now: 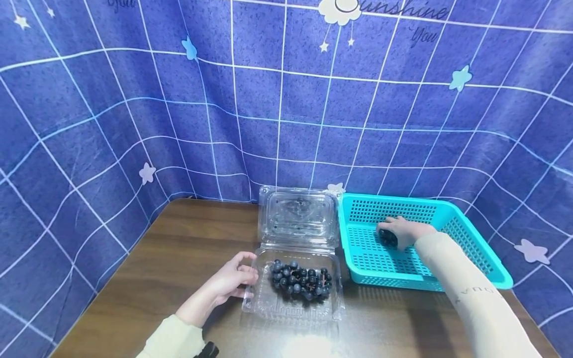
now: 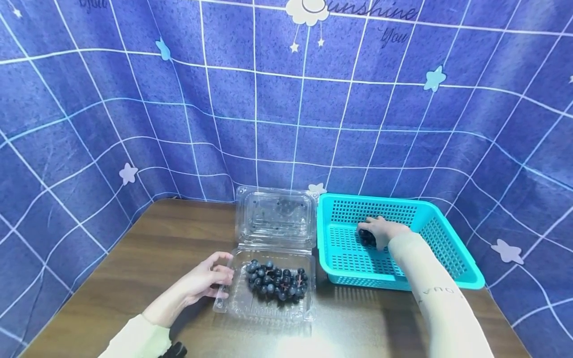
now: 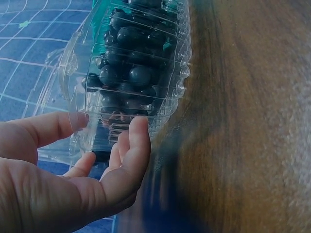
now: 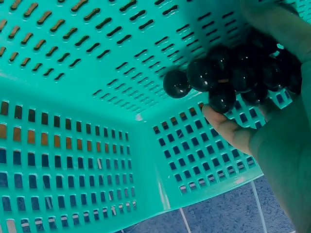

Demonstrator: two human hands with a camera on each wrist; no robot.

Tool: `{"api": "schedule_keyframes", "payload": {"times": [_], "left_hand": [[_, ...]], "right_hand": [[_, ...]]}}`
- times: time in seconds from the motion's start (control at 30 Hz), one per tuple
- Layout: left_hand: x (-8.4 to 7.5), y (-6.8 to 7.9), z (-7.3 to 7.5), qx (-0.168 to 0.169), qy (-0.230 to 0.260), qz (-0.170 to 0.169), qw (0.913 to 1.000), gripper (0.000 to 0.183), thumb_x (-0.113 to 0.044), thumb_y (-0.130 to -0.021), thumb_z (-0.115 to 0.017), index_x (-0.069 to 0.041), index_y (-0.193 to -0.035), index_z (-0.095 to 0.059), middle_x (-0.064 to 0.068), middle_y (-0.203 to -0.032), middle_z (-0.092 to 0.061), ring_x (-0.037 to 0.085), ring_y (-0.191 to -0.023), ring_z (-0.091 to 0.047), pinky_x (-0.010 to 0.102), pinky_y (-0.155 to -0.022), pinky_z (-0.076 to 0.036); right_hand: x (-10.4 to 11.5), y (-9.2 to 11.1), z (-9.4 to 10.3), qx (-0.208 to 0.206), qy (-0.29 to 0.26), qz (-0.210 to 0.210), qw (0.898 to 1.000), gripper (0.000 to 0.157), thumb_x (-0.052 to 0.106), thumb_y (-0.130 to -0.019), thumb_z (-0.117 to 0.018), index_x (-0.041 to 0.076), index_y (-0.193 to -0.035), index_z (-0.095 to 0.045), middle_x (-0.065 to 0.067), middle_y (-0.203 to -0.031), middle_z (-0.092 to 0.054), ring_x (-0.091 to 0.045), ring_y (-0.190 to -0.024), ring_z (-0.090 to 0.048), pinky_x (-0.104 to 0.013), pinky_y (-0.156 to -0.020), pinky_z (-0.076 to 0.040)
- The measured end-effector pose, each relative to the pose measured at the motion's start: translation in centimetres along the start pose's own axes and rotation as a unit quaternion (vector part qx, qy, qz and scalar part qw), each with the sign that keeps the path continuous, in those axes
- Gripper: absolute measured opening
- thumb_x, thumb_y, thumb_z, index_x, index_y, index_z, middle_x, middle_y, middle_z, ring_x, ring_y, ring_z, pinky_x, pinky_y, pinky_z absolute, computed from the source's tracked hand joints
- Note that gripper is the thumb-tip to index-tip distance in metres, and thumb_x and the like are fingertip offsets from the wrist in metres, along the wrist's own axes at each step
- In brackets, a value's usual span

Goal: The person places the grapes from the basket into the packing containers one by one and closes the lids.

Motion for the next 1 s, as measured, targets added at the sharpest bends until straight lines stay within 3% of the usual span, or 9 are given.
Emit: {"api": "schedule_keyframes", "payload": {"times": [0.23, 0.37, 0.57, 0.8, 0.87, 1.0], "left_hand": [[0.0, 0.0, 0.0, -0.001, 0.001, 0.001, 1.0, 0.057, 0.004, -0.082, -0.058, -0.005, -0.132, -0.033, 0.015, -0.101, -0.053, 0.023, -0.087, -0.056, 0.046, -0.07, -0.057], [-0.1, 0.0, -0.1, -0.001, 0.001, 0.0, 1.0, 0.056, 0.004, -0.082, -0.058, -0.005, -0.132, -0.033, 0.012, -0.099, -0.053, 0.023, -0.087, -0.056, 0.046, -0.07, -0.057], [-0.1, 0.0, -0.1, -0.001, 0.001, 0.002, 1.0, 0.055, 0.004, -0.083, -0.058, -0.005, -0.131, -0.033, 0.014, -0.101, -0.052, 0.024, -0.087, -0.056, 0.045, -0.07, -0.057], [-0.1, 0.0, -0.1, 0.002, 0.001, 0.002, 1.0, 0.056, 0.004, -0.082, -0.058, -0.005, -0.131, -0.033, 0.015, -0.102, -0.052, 0.023, -0.086, -0.055, 0.045, -0.07, -0.057], [-0.1, -0.1, 0.0, 0.002, 0.001, 0.002, 1.0, 0.057, 0.004, -0.082, -0.058, -0.005, -0.131, -0.033, 0.016, -0.102, -0.053, 0.023, -0.086, -0.055, 0.046, -0.071, -0.057], [-0.1, -0.1, 0.0, 0.0, 0.001, 0.002, 1.0, 0.057, 0.004, -0.082, -0.058, -0.005, -0.132, -0.033, 0.017, -0.103, -0.052, 0.023, -0.087, -0.055, 0.046, -0.071, -0.057]], "right_hand": [[-0.2, -0.6, -0.1, -0.009, 0.022, 0.006, 1.0, 0.064, -0.007, -0.068, -0.077, 0.026, -0.115, -0.049, -0.02, -0.13, -0.042, -0.05, -0.115, -0.044, -0.052, -0.067, -0.053], [-0.3, -0.9, -0.3, -0.017, 0.041, 0.01, 0.999, 0.06, -0.009, -0.073, -0.071, 0.023, -0.119, -0.05, -0.024, -0.135, -0.042, -0.051, -0.117, -0.044, -0.059, -0.075, -0.051], [-0.5, -1.1, -0.6, -0.017, 0.05, 0.013, 0.999, 0.069, -0.012, -0.074, -0.069, 0.012, -0.135, -0.046, -0.031, -0.141, -0.036, -0.05, -0.124, -0.04, -0.056, -0.091, -0.046], [-0.1, -0.8, -0.3, 0.004, 0.039, -0.003, 0.999, 0.073, -0.014, -0.074, -0.067, 0.009, -0.138, -0.042, -0.032, -0.143, -0.032, -0.049, -0.126, -0.037, -0.052, -0.088, -0.049], [0.1, -0.6, -0.1, 0.006, 0.034, -0.006, 0.999, 0.073, -0.013, -0.075, -0.067, 0.01, -0.139, -0.041, -0.031, -0.144, -0.032, -0.049, -0.127, -0.037, -0.055, -0.092, -0.046], [0.4, -0.4, 0.6, 0.0, 0.035, 0.001, 0.999, 0.068, -0.012, -0.074, -0.069, 0.014, -0.133, -0.044, -0.03, -0.141, -0.036, -0.049, -0.126, -0.038, -0.056, -0.092, -0.046]]}}
Point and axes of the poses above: each hand's wrist, its own y-axis away from the middle knuckle, its own z-axis out of the back of the hand, x = y × z, the point moved 2 cm from there along -y, towards the middle knuckle
